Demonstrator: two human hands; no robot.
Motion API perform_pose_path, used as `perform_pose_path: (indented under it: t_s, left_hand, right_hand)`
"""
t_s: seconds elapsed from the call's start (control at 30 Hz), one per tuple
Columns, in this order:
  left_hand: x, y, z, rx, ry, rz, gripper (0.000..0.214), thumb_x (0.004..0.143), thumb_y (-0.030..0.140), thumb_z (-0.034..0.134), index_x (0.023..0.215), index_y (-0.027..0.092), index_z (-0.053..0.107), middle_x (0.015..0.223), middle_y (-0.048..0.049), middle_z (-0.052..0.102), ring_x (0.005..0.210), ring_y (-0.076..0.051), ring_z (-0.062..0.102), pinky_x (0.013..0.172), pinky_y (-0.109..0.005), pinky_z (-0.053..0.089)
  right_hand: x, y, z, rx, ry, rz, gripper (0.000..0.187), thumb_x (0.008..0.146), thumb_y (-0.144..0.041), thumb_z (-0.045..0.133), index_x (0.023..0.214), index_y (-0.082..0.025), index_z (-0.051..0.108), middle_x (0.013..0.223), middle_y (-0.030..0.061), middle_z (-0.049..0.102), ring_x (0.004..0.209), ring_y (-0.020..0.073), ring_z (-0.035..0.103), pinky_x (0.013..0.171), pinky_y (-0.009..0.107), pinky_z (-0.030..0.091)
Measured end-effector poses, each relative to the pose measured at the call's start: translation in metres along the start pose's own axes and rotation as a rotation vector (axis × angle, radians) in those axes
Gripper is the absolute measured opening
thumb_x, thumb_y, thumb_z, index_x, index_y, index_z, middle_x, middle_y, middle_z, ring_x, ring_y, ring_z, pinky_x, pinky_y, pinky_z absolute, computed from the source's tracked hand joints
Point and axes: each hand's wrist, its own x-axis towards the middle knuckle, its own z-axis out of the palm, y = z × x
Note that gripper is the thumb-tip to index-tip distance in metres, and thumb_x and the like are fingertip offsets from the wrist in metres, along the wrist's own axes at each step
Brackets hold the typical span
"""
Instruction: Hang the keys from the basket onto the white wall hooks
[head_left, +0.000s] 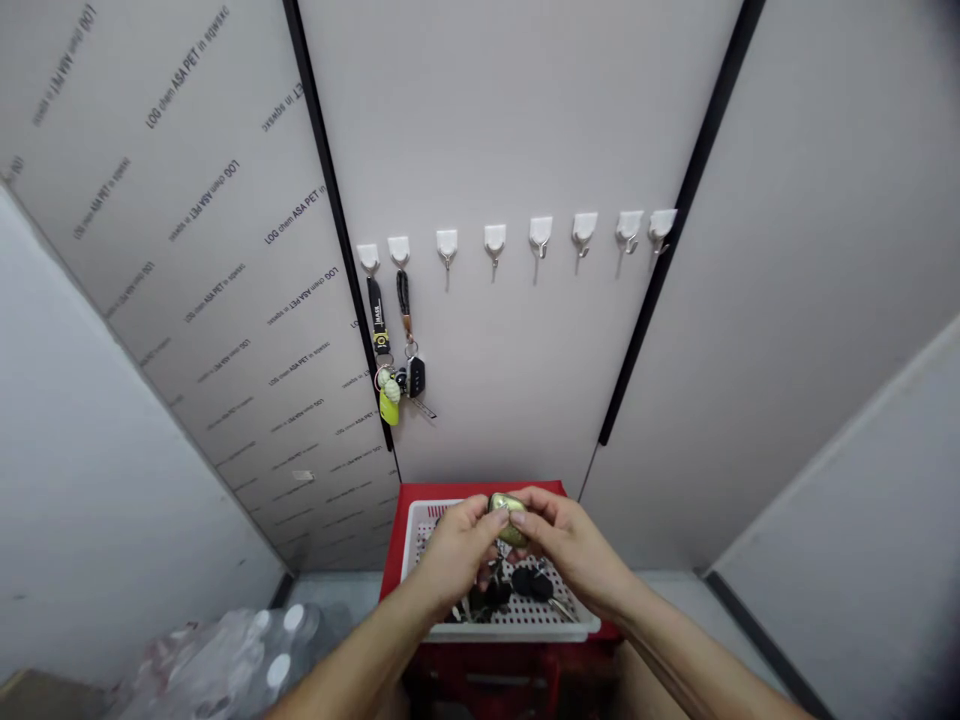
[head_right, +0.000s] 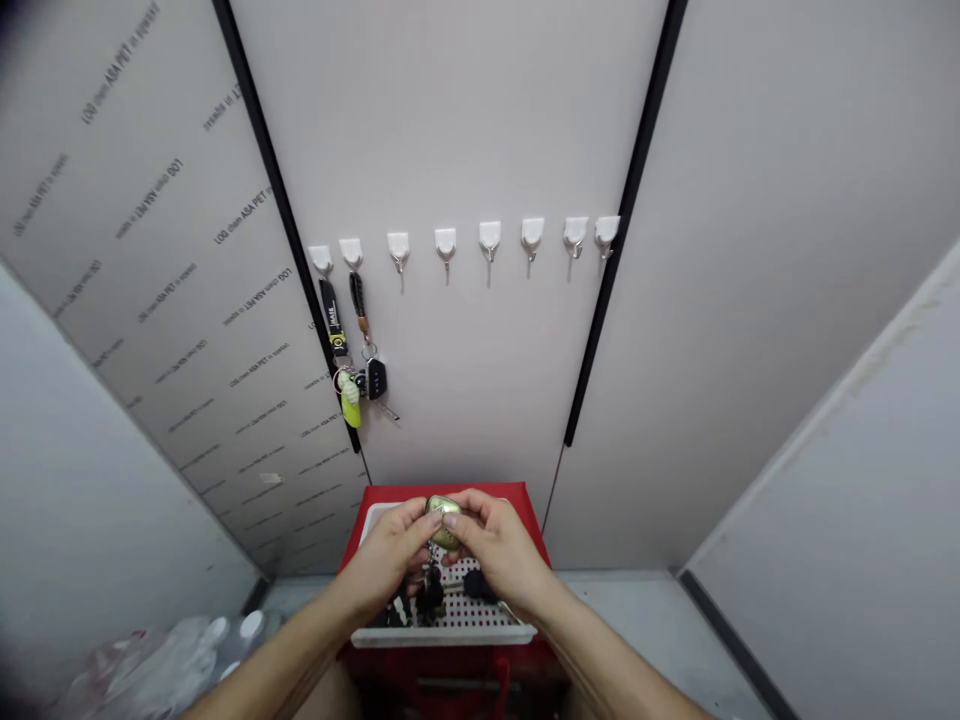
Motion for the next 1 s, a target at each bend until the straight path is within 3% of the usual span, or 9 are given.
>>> perform_pose_path:
  t_s: [0.2, 0.4, 0.57, 0.7, 0.87, 1.0]
  left_hand:
    - [0.005, 0.028, -0.026, 0.157, -0.018, 0.199, 0.028, 0.062, 0.024, 0.048, 0.086, 0.018, 0.036, 0.045, 0.0095, 0.033, 0.039, -0.002, 0.033, 0.040, -0.014, 0.027]
    - [0.018, 0.054, -0.041, 0.345, -0.045, 0.275, 0.017, 0.063, 0.018, 0.041, 0.080, 0.018, 0.036, 0.046, 0.0092, 0.035, 0.039, -0.002, 0.030, 0.040, -0.015, 0.023]
    - [0.020, 0.072, -0.050, 0.244, 0.008, 0.284, 0.017, 0.060, 0.015, 0.040, 0.076, 0.017, 0.033, 0.044, 0.0088, 0.038, 0.042, -0.004, 0.035, 0.045, -0.017, 0.027]
    - [0.017, 0.083, -0.051, 0.191, -0.018, 0.275, 0.020, 0.058, 0.013, 0.041, 0.075, 0.016, 0.034, 0.043, 0.0084, 0.039, 0.043, -0.005, 0.037, 0.045, -0.018, 0.027]
    - [0.015, 0.090, -0.049, 0.174, -0.052, 0.290, 0.021, 0.056, 0.012, 0.041, 0.077, 0.016, 0.035, 0.042, 0.0084, 0.039, 0.043, -0.005, 0.037, 0.046, -0.019, 0.027]
    - [0.016, 0.093, -0.051, 0.143, -0.024, 0.308, 0.021, 0.057, 0.012, 0.040, 0.077, 0.016, 0.035, 0.042, 0.0085, 0.038, 0.042, -0.005, 0.036, 0.045, -0.019, 0.026]
  right_hand:
    - [0.009, 0.005, -0.020, 0.205, 0.130, 0.001, 0.017, 0.064, -0.026, 0.050, 0.078, -0.017, 0.050, 0.072, -0.0001, 0.053, 0.065, 0.0089, 0.050, 0.062, 0.026, 0.041]
    - [0.020, 0.006, -0.017, -0.096, 0.267, -0.076, 0.020, 0.060, -0.028, 0.052, 0.075, -0.016, 0.054, 0.073, 0.0014, 0.055, 0.069, 0.0113, 0.051, 0.069, 0.028, 0.039]
    - [0.041, -0.011, 0.001, -0.346, 0.078, -0.237, 0.026, 0.064, -0.027, 0.046, 0.087, -0.016, 0.053, 0.092, 0.0051, 0.054, 0.085, 0.0133, 0.048, 0.080, 0.031, 0.033]
    - [0.057, -0.023, 0.012, -0.446, -0.044, -0.340, 0.027, 0.067, -0.023, 0.041, 0.091, -0.017, 0.051, 0.095, 0.0040, 0.053, 0.089, 0.0126, 0.045, 0.083, 0.030, 0.030]
    - [0.060, -0.034, 0.019, -0.353, -0.289, -0.222, 0.023, 0.069, -0.021, 0.037, 0.085, -0.016, 0.052, 0.082, 0.0008, 0.055, 0.076, 0.0104, 0.048, 0.073, 0.028, 0.035]
    - [0.056, -0.035, 0.020, -0.325, -0.235, -0.160, 0.016, 0.064, -0.024, 0.045, 0.074, -0.013, 0.051, 0.067, -0.0019, 0.052, 0.061, 0.0071, 0.045, 0.062, 0.022, 0.035]
